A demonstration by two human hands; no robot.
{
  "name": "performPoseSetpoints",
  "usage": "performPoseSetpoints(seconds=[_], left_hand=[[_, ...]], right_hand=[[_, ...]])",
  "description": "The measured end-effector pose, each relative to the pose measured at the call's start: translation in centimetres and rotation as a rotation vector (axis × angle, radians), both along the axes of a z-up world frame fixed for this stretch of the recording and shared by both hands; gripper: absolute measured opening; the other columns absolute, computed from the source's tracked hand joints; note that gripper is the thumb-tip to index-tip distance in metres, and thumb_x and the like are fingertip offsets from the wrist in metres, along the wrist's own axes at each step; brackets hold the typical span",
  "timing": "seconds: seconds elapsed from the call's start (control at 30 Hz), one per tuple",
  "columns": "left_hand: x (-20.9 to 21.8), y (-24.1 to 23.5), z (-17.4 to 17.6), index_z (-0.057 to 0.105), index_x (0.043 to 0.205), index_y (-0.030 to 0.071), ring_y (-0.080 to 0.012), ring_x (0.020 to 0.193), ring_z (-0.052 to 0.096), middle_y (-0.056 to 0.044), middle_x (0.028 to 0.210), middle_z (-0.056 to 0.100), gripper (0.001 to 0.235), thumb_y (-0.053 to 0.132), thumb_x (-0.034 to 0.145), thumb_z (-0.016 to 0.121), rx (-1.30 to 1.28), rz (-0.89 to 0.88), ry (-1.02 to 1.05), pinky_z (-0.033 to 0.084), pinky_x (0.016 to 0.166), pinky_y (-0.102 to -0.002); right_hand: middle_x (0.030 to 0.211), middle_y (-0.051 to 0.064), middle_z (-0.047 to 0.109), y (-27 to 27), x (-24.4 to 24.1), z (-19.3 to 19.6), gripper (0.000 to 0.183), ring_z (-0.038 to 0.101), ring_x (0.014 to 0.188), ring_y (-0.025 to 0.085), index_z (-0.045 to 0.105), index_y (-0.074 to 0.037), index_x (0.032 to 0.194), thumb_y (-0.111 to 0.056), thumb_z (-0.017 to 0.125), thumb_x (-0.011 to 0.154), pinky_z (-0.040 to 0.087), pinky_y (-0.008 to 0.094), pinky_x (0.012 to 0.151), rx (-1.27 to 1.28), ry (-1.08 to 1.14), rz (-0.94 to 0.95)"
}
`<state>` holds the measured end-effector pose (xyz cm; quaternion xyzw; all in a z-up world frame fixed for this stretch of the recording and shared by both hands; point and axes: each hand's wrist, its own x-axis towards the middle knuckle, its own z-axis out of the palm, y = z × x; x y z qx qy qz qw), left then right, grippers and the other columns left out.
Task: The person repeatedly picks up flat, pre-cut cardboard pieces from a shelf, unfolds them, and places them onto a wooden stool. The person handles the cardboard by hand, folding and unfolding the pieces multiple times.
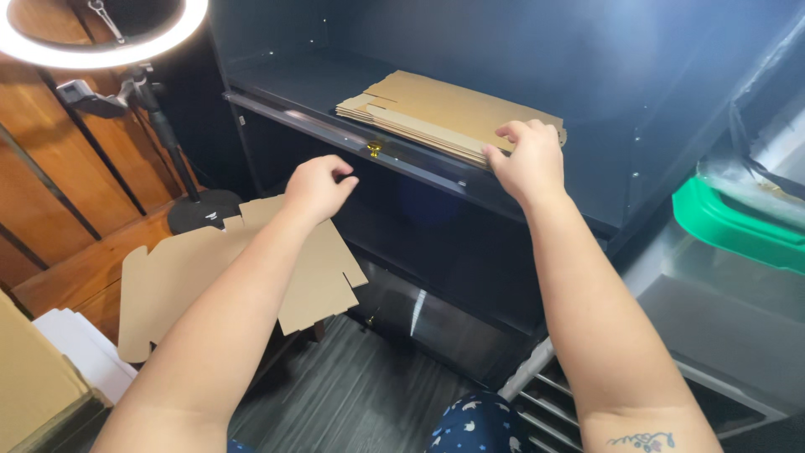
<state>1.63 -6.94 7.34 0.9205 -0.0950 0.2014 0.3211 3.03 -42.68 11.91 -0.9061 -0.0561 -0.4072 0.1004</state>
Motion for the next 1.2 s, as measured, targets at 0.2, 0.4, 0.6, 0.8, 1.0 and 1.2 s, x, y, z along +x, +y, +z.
performPoseSetpoints(seconds=[0.2, 0.4, 0.6, 0.8, 1.0, 1.2], left_hand=[[0.4, -6.7, 3.6, 0.076, 0.113, 0.017, -0.0302, 0.119, 0.068, -0.009, 0.116, 0.074, 0.025, 0.023, 0.089, 0.073, 0.069, -0.232, -0.115, 0.052, 0.105, -0.042], [0.8, -11.3, 4.7, 0.055, 0.148, 0.016, -0.0335, 0.156, 0.029, -0.014, 0.163, 0.037, 0.063, 0.032, 0.091, 0.075, 0.349, -0.213, -0.003, 0.027, 0.126, -0.056], [1.4, -13.1, 4.5, 0.042, 0.157, 0.016, -0.0315, 0.158, 0.023, -0.015, 0.166, 0.032, 0.073, 0.024, 0.092, 0.074, 0.355, -0.244, 0.036, 0.017, 0.128, -0.059], [1.2, -13.3, 4.4, 0.042, 0.157, 0.013, -0.0345, 0.155, 0.033, -0.019, 0.163, 0.036, 0.072, 0.023, 0.093, 0.073, 0.331, -0.263, 0.056, 0.021, 0.127, -0.057], [-0.9, -13.0, 5.0, 0.045, 0.155, 0.01, -0.0402, 0.151, 0.038, -0.023, 0.163, 0.033, 0.068, 0.022, 0.094, 0.073, 0.248, -0.248, 0.058, 0.031, 0.125, -0.056], [-1.4, -12.6, 4.9, 0.044, 0.156, 0.008, -0.0433, 0.151, 0.037, -0.025, 0.164, 0.029, 0.069, 0.018, 0.093, 0.071, 0.256, -0.274, 0.072, 0.031, 0.123, -0.059]], right_hand=[[0.107, 0.012, 0.073, 1.4, -1.5, 2.7, 0.044, 0.066, 0.115, 0.035, 0.076, -0.015, 0.119, -0.044, 0.085, 0.087, 0.053, 0.05, 0.098, 0.159, 0.358, -0.009], [0.111, 0.011, 0.075, 1.2, -1.2, 3.6, 0.048, 0.069, 0.117, 0.032, 0.076, -0.018, 0.122, -0.046, 0.088, 0.084, 0.055, 0.047, 0.097, 0.221, 0.488, -0.044], [0.108, 0.013, 0.076, 0.8, -1.1, 3.9, 0.046, 0.069, 0.116, 0.035, 0.078, -0.016, 0.116, -0.046, 0.089, 0.082, 0.054, 0.048, 0.097, 0.226, 0.494, 0.003], [0.105, 0.012, 0.076, 0.3, -0.3, 3.9, 0.047, 0.069, 0.114, 0.033, 0.078, -0.019, 0.116, -0.049, 0.088, 0.081, 0.054, 0.044, 0.095, 0.247, 0.543, 0.013], [0.102, 0.009, 0.076, -1.3, 2.6, 3.2, 0.056, 0.069, 0.114, 0.032, 0.078, -0.027, 0.112, -0.057, 0.092, 0.067, 0.054, 0.044, 0.095, 0.211, 0.581, 0.014], [0.098, 0.009, 0.075, -1.1, 2.0, 3.9, 0.051, 0.072, 0.104, 0.028, 0.078, -0.027, 0.109, -0.052, 0.094, 0.067, 0.054, 0.041, 0.091, 0.298, 0.636, 0.044]])
